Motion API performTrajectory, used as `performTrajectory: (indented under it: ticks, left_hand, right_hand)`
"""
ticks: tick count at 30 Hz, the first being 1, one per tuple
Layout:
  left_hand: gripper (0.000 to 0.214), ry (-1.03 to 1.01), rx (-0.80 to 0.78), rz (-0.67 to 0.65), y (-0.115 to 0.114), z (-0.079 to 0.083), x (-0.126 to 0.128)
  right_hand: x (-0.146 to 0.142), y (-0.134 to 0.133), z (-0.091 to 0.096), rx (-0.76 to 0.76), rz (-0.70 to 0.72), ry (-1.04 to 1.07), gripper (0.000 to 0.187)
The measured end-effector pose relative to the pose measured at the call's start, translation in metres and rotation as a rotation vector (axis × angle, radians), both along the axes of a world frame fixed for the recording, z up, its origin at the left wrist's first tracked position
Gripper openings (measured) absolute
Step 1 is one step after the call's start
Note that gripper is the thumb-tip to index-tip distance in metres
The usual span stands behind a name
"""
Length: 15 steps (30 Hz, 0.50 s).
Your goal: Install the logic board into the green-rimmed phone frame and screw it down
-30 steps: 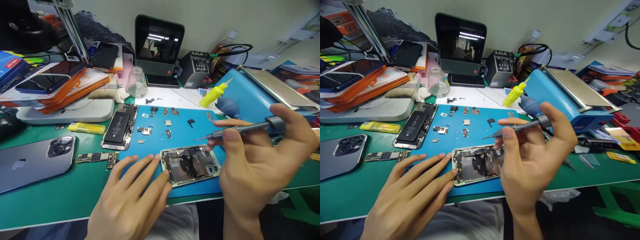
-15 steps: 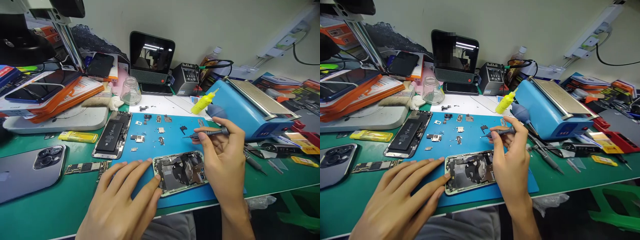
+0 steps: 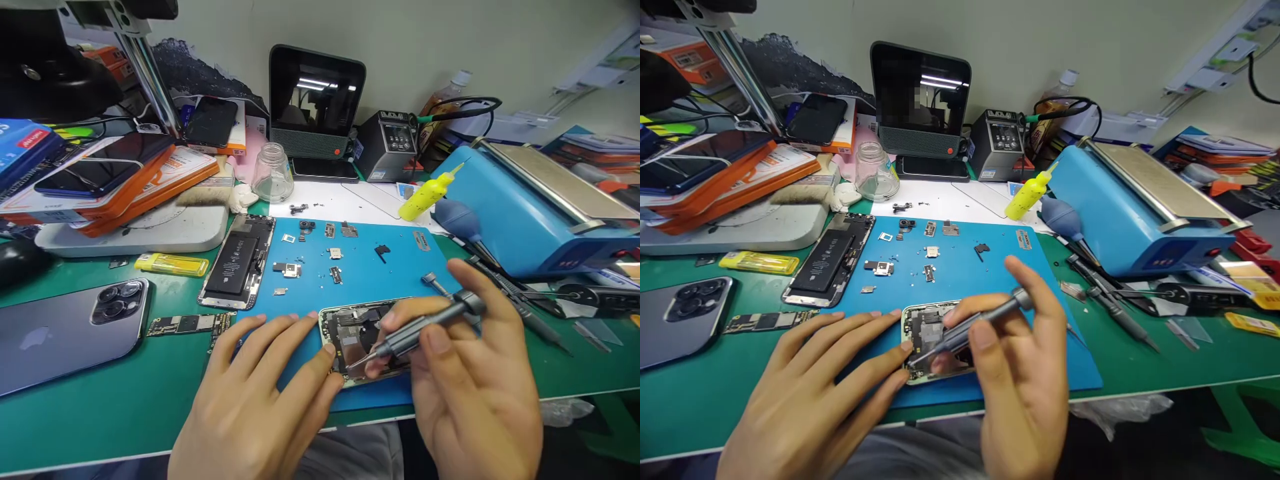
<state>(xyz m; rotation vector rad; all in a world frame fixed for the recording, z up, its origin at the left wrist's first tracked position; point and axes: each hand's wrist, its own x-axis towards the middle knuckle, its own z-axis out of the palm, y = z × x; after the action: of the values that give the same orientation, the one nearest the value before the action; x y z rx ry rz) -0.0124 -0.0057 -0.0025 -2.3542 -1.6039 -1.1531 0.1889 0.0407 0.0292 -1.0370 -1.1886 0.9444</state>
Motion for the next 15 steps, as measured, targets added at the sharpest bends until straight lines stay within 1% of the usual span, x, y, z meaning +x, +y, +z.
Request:
performTrajectory:
  ticks: [2, 4, 9, 15]
  left_hand:
    - [0.026, 0.002, 0.010, 0.007, 0.001, 0.001, 0.001]
    - [0.025, 0.004, 0.019, 0.015, 0.002, 0.000, 0.000]
    - [0.025, 0.018, -0.025, 0.003, 0.002, 0.001, -0.003]
    - [0.024, 0.045, -0.026, -0.011, 0.000, 0.003, -0.005]
  right_hand:
    - [-0.007, -0.010, -0.005, 0.025, -0.011, -0.045, 0.049]
    - [-0.011, -0.015, -0.008, 0.063, -0.018, -0.074, 0.050]
    - [-0.011, -0.015, -0.010, 0.086, 0.012, -0.105, 0.051]
    - [-0.011, -0.014, -0.011, 0.084, 0.024, -0.119, 0.054]
